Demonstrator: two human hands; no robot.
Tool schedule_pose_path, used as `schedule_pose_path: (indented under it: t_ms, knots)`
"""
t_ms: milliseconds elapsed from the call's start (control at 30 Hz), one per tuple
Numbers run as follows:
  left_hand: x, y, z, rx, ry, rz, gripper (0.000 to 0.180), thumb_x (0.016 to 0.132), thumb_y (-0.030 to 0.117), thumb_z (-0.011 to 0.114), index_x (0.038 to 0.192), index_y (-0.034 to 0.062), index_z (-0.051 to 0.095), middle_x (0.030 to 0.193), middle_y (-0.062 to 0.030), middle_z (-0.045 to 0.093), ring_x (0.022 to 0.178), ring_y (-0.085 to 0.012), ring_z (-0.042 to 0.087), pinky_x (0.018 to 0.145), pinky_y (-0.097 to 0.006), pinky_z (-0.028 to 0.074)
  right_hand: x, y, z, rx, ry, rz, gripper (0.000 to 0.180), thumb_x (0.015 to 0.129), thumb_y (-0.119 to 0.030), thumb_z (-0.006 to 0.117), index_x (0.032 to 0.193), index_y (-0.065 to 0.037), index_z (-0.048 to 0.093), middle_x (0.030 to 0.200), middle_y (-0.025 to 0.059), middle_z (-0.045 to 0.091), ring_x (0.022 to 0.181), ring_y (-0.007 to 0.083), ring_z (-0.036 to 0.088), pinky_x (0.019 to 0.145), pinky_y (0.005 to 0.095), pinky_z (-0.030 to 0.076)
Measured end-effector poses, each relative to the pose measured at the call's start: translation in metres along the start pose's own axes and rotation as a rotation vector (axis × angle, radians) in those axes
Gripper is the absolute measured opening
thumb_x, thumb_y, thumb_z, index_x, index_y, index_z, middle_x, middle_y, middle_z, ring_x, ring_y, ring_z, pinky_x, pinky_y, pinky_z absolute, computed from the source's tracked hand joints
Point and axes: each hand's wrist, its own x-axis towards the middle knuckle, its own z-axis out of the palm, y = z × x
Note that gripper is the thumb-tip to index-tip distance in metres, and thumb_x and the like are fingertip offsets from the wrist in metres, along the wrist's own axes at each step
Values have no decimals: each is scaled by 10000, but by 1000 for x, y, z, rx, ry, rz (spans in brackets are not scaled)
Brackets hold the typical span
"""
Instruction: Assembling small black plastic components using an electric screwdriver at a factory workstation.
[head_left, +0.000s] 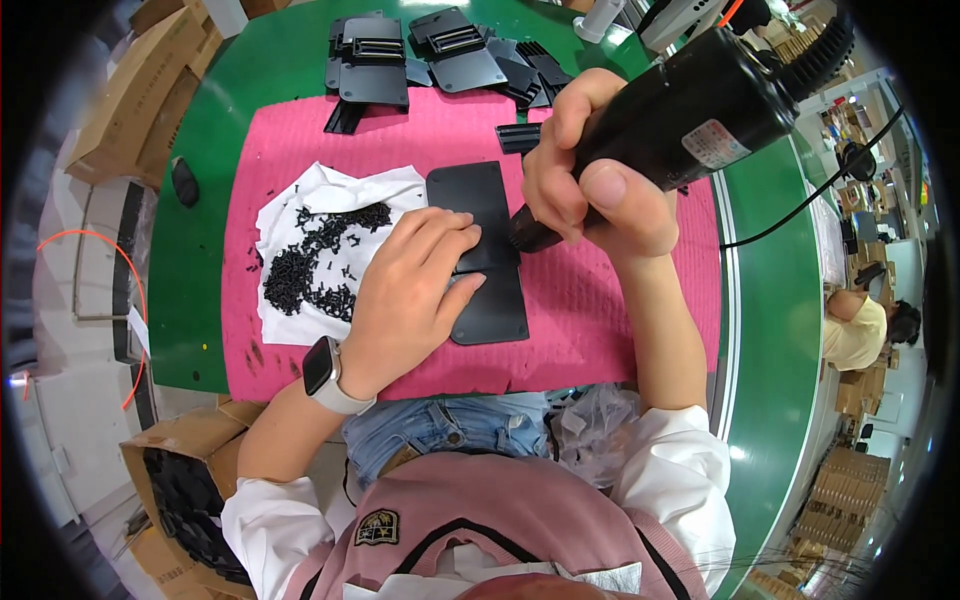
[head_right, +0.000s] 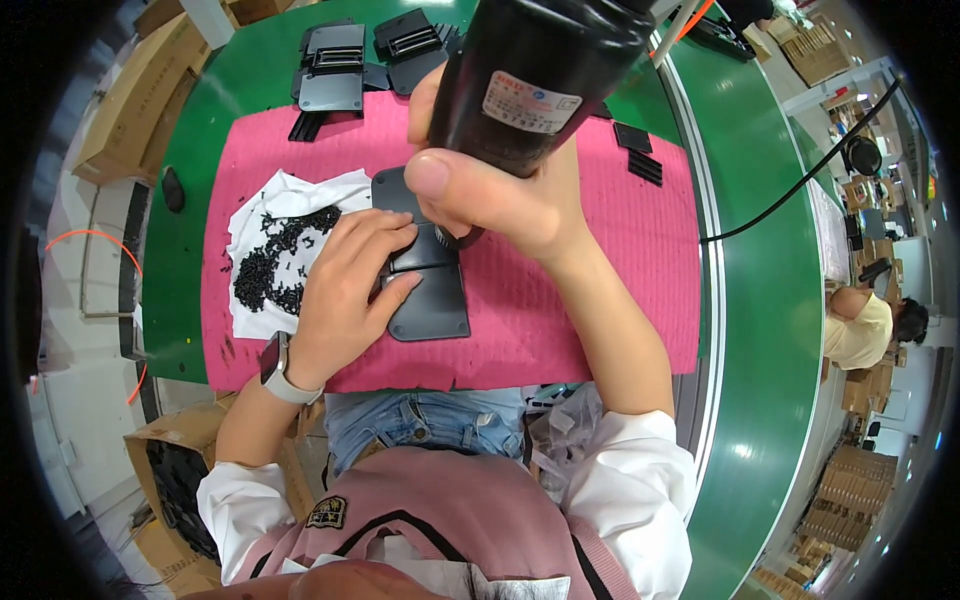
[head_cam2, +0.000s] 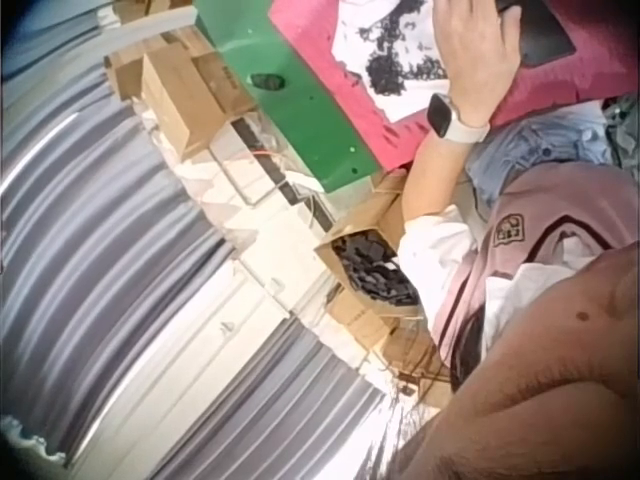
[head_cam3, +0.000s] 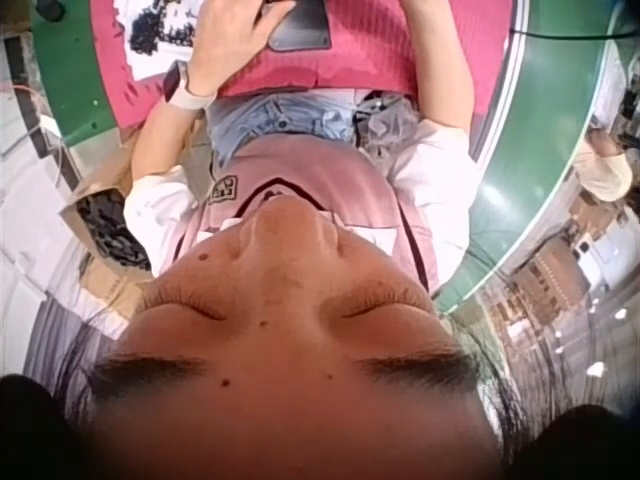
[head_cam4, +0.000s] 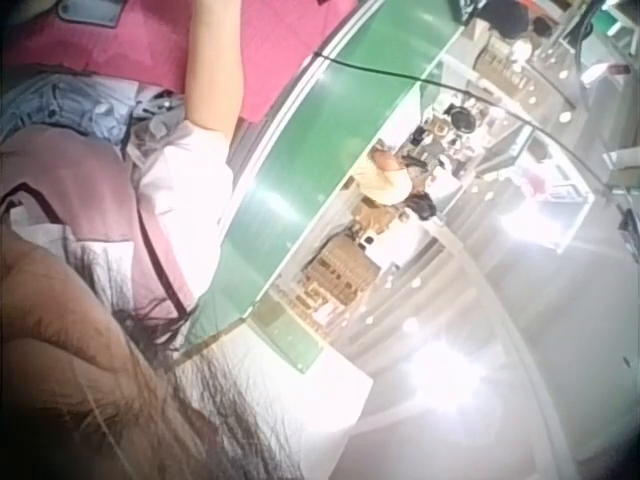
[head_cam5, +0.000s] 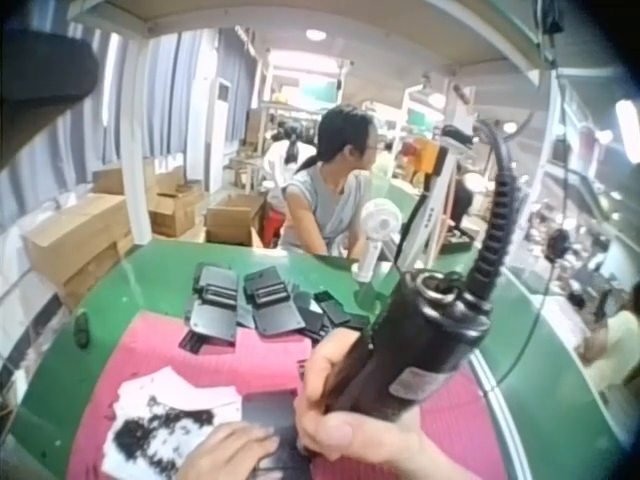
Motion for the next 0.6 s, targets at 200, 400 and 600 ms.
schedule_pose_path:
  t_ms: [200,400,600]
  knots:
    - [4,-1,4,14,-7,10,304,695,59,677,965,-24,564,1036,-147,572,975,-315,529,813,-372,454,-4,2,4,-106,46,-23,356,761,-239,666,869,-28,401,526,35,422,375,97,386,357,224,329]
    - [15,-2,-4,32,-65,35,369,695,144,701,1018,30,563,900,-117,540,865,-312,520,738,-379,440,-10,-4,1,-64,22,-39,393,746,-280,688,934,-49,431,533,0,433,384,103,407,385,227,336]
    - [-12,-12,-16,117,99,239,284,704,191,692,942,82,582,864,-89,496,811,-249,515,605,-351,460,-4,-27,-28,528,-117,-275,385,736,-217,717,884,-143,369,448,-45,438,294,39,382,298,184,235]
